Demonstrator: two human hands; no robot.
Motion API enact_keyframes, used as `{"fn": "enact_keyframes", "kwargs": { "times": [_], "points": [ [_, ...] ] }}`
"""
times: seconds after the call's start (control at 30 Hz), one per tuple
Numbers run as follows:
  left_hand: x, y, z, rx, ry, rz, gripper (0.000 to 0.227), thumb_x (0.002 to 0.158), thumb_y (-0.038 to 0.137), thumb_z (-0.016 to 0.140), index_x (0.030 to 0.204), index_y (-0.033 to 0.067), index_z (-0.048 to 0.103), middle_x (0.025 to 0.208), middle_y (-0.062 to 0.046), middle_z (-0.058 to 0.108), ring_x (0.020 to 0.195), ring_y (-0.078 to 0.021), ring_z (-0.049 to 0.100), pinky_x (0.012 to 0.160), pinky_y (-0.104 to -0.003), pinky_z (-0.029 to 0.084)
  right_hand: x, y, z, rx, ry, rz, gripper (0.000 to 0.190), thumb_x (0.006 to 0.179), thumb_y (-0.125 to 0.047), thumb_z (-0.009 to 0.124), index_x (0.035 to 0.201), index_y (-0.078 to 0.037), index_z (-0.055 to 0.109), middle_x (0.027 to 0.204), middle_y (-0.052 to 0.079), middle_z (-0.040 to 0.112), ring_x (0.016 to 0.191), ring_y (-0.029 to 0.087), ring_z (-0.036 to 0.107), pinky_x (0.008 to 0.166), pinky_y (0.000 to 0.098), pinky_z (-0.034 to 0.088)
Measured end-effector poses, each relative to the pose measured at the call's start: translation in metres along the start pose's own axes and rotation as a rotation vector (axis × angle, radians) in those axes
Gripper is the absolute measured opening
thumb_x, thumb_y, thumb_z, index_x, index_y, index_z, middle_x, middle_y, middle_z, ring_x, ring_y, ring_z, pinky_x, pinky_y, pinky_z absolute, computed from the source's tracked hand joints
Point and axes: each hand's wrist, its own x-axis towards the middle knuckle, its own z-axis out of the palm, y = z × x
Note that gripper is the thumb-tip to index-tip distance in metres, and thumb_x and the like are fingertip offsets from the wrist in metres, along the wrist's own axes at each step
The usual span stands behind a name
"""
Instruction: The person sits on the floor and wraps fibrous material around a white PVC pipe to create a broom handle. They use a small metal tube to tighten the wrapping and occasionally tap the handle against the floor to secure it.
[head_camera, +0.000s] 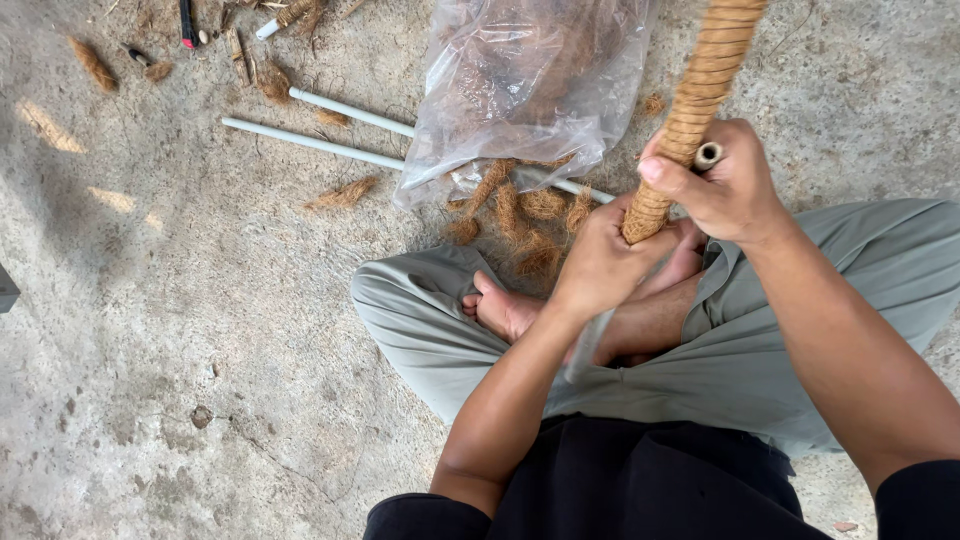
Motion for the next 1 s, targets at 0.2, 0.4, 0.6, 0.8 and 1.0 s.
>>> {"fn": "enact_keyframes", "kwargs": {
  "times": [0.2, 0.4, 0.6, 0.8, 1.0],
  "points": [
    [0.004, 0.023, 0.003, 0.639, 0.324, 0.166, 0.038, 0.085, 0.029, 0.076, 0.113, 0.0051, 0.069, 0.076, -0.018, 0.072, 0.074, -0.0365, 0.074, 0.066, -0.043, 0.058, -0.004, -0.005, -0.003, 0.094, 0.099, 0.064, 0.021, 0.103, -0.019, 0.075, 0.094, 0.0, 0.07, 0.073, 0.0, 0.061, 0.067, 0.006, 0.053, 0.061, 0.0222, 0.041],
    [-0.004, 0.029, -0.012, 0.507, 0.218, 0.155, 0.056, 0.083, 0.042, 0.079, 0.12, 0.0025, 0.066, 0.092, -0.02, 0.074, 0.086, -0.0307, 0.075, 0.078, -0.038, 0.058, -0.009, 0.005, 0.001, 0.226, 0.155, 0.098, 0.018, 0.102, -0.019, 0.075, 0.099, -0.001, 0.07, 0.077, 0.0, 0.063, 0.068, 0.005, 0.053, 0.066, 0.024, 0.04],
    [-0.015, 0.013, -0.036, 0.073, -0.036, 0.176, 0.049, 0.106, 0.033, 0.063, 0.142, 0.0005, 0.063, 0.122, -0.017, 0.069, 0.112, -0.0191, 0.067, 0.097, -0.031, 0.054, -0.013, 0.03, -0.001, 0.312, 0.133, 0.036, 0.022, 0.103, -0.02, 0.075, 0.094, 0.0, 0.071, 0.075, 0.0, 0.062, 0.065, 0.006, 0.049, 0.061, 0.023, 0.037],
    [-0.026, 0.013, -0.032, 0.258, 0.142, 0.32, 0.044, 0.098, 0.027, 0.073, 0.135, 0.0039, 0.068, 0.124, -0.01, 0.07, 0.108, -0.0181, 0.07, 0.093, -0.03, 0.057, -0.015, 0.044, 0.005, 0.469, 0.205, 0.026, 0.019, 0.102, -0.018, 0.076, 0.095, -0.001, 0.069, 0.087, 0.003, 0.065, 0.077, 0.007, 0.054, 0.074, 0.0241, 0.043],
    [-0.025, 0.022, -0.022, 0.73, 0.367, 0.468, 0.049, 0.086, 0.032, 0.081, 0.127, 0.007, 0.072, 0.115, -0.009, 0.069, 0.098, -0.0258, 0.067, 0.085, -0.036, 0.056, -0.016, 0.052, 0.014, 0.529, 0.268, 0.034, 0.016, 0.102, -0.018, 0.075, 0.101, -0.004, 0.066, 0.09, 0.005, 0.067, 0.076, 0.006, 0.053, 0.074, 0.0245, 0.043]
  ]
}}
